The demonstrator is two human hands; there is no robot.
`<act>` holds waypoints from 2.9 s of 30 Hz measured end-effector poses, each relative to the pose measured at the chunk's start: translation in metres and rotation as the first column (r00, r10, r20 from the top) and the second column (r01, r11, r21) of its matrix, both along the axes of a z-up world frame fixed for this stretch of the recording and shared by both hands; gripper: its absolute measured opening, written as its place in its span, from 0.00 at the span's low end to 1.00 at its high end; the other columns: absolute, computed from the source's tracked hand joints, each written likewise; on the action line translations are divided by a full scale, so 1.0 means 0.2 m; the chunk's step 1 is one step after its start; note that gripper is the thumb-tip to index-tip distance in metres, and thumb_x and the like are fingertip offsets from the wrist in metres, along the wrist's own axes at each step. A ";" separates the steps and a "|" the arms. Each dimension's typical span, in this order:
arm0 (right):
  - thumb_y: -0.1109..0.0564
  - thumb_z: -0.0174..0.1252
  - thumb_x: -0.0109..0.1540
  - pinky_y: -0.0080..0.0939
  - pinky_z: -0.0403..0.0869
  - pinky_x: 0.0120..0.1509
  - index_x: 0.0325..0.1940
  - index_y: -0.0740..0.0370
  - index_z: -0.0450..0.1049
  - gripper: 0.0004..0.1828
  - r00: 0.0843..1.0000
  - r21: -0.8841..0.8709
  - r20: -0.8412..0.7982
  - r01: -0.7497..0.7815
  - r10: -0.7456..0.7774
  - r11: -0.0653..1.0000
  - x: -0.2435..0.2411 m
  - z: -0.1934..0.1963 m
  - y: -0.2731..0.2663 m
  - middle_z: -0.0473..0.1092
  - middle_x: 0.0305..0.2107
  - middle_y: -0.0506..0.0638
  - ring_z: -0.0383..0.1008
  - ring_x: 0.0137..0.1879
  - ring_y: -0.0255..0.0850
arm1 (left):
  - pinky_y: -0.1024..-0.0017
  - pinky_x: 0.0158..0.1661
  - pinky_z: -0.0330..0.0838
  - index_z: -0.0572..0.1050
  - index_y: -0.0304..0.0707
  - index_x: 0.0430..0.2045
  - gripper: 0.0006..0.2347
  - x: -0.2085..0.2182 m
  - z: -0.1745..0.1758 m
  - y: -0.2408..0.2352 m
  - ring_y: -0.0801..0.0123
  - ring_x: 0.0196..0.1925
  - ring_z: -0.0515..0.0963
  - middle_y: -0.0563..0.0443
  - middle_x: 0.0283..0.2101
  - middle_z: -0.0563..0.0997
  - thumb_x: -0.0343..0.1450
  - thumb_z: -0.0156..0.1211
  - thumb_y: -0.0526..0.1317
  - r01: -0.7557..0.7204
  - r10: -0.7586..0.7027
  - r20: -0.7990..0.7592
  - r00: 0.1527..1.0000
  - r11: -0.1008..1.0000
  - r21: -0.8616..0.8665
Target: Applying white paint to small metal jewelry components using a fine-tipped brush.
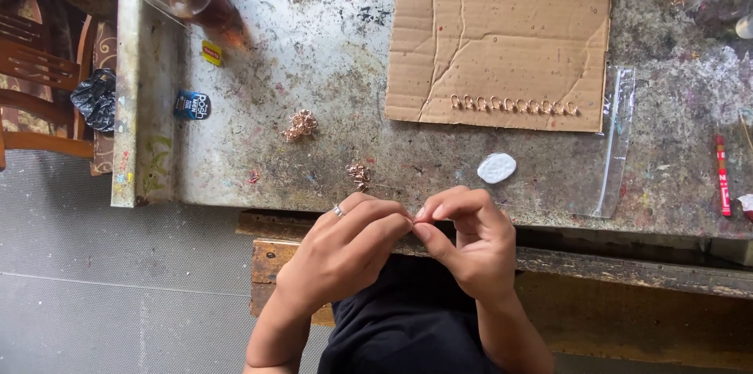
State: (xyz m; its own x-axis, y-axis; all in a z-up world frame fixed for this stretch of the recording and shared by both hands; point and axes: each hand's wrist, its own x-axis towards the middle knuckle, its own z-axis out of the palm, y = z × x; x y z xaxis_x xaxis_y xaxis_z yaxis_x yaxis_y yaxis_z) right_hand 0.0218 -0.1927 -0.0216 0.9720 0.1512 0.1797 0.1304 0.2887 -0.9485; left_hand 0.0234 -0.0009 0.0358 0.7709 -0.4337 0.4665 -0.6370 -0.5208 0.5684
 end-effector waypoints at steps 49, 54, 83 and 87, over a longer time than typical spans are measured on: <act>0.63 0.64 0.67 0.44 0.73 0.50 0.44 0.61 0.75 0.04 0.795 -0.706 0.585 0.402 0.160 0.583 0.22 0.09 0.28 0.75 0.37 0.49 0.71 0.43 0.47 | 0.67 0.43 0.68 0.80 0.36 0.38 0.03 0.02 -0.21 0.15 0.64 0.37 0.79 0.47 0.39 0.81 0.74 0.64 0.30 -0.477 0.477 0.021 0.878 0.879 -0.004; 0.65 0.65 0.66 0.45 0.73 0.48 0.45 0.61 0.76 0.06 0.782 -0.710 0.603 0.439 0.155 0.550 0.24 0.08 0.32 0.76 0.37 0.50 0.72 0.42 0.47 | 0.68 0.41 0.71 0.80 0.40 0.40 0.04 0.04 -0.25 0.16 0.60 0.38 0.73 0.51 0.41 0.80 0.74 0.66 0.33 -0.486 0.486 0.018 0.874 0.871 0.071; 0.68 0.49 0.69 0.43 0.74 0.41 0.44 0.70 0.68 0.02 0.662 -0.446 0.657 0.727 -0.361 0.522 -0.10 -0.08 -0.49 0.74 0.30 0.65 0.75 0.32 0.50 | 0.67 0.44 0.68 0.81 0.41 0.33 0.04 -0.03 -0.23 0.04 0.65 0.34 0.75 0.54 0.37 0.80 0.71 0.72 0.37 -0.548 0.547 0.051 0.836 0.825 0.135; 0.65 0.51 0.78 0.48 0.66 0.42 0.45 0.76 0.72 0.11 0.592 -0.577 0.703 0.799 -0.393 0.172 -0.08 -0.06 -0.78 0.75 0.36 0.63 0.74 0.40 0.54 | 0.67 0.45 0.66 0.81 0.39 0.35 0.03 -0.03 -0.24 0.03 0.68 0.34 0.78 0.53 0.36 0.81 0.72 0.70 0.33 -0.542 0.543 0.017 0.839 0.834 0.107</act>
State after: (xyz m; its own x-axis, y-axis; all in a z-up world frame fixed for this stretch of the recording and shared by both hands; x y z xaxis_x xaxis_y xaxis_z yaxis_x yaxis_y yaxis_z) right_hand 0.0062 -0.3493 -0.0344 0.7155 -0.1939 0.6711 0.2075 -0.8584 -0.4692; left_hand 0.0172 0.0047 -0.0117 0.9026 0.0110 0.4303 -0.2275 -0.8364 0.4987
